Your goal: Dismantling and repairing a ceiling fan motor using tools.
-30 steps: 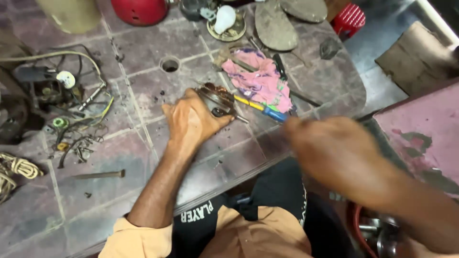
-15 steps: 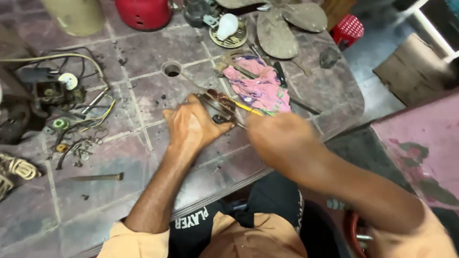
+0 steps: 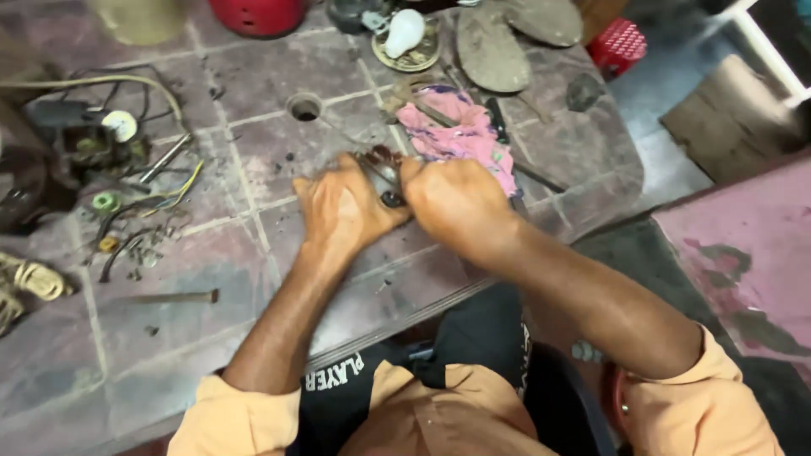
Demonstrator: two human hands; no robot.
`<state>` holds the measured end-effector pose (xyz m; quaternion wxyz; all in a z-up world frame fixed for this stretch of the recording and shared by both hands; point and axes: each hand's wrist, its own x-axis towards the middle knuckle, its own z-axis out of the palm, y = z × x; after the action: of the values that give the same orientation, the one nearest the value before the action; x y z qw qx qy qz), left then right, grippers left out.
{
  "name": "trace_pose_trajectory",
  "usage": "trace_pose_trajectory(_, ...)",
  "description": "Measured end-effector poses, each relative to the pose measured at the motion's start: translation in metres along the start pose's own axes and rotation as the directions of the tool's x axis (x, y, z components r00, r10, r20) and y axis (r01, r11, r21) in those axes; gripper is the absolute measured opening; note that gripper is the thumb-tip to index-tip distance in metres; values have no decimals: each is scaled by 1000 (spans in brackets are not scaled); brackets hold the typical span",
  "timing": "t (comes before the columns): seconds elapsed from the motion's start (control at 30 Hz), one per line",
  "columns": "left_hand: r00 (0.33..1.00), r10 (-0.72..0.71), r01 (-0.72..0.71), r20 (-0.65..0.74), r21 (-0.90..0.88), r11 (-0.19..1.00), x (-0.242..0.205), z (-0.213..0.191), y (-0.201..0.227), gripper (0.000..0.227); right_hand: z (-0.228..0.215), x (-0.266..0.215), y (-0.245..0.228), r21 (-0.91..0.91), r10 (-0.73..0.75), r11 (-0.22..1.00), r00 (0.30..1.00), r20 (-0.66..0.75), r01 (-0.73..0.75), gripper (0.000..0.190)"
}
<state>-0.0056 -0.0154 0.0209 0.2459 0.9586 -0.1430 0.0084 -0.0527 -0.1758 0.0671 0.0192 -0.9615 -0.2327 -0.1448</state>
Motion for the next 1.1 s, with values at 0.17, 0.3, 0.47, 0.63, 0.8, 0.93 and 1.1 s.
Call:
trace_pose_trajectory(0.17, 994, 51, -49, 94, -24, 999, -6, -5, 13, 104, -12, -18, -6, -202, 62, 979, 982, 180, -24, 8)
trace_pose_trajectory(0.3, 995, 97, -97, 8, -57, 994, -7, 3, 3, 108, -14, -13, -14, -235, 118, 970, 961, 251, -58, 8)
trace_pose_trajectory(0.47, 999, -34, 34, 18, -26, 999, -1, -14, -14, 91, 18, -3, -4, -17, 65, 998, 992, 106, -63, 10)
trace_pose_trajectory(0.63, 995, -47, 40, -92, -79, 996, 4, -5, -29, 102, 29, 11, -11, -1, 39, 999, 999, 12, -39, 9)
trace_pose_trajectory(0.8, 996, -84, 82, -25, -68, 994, 5, -7, -26, 99, 20, 3, -6, 61, 26, 998, 997, -69, -22, 11)
trace_pose_trajectory(0.93, 997, -75, 75, 14, -24, 997, 6, -16, -23, 103, -26, -28, -6, -43, 96, 995, 988, 121, -91, 10)
trace_pose_trajectory(1.1, 997, -68, 69, 42, -39, 997, 4, -17, -22, 102, -59, -75, 0, -119, 168, 984, 931, 324, -136, 12)
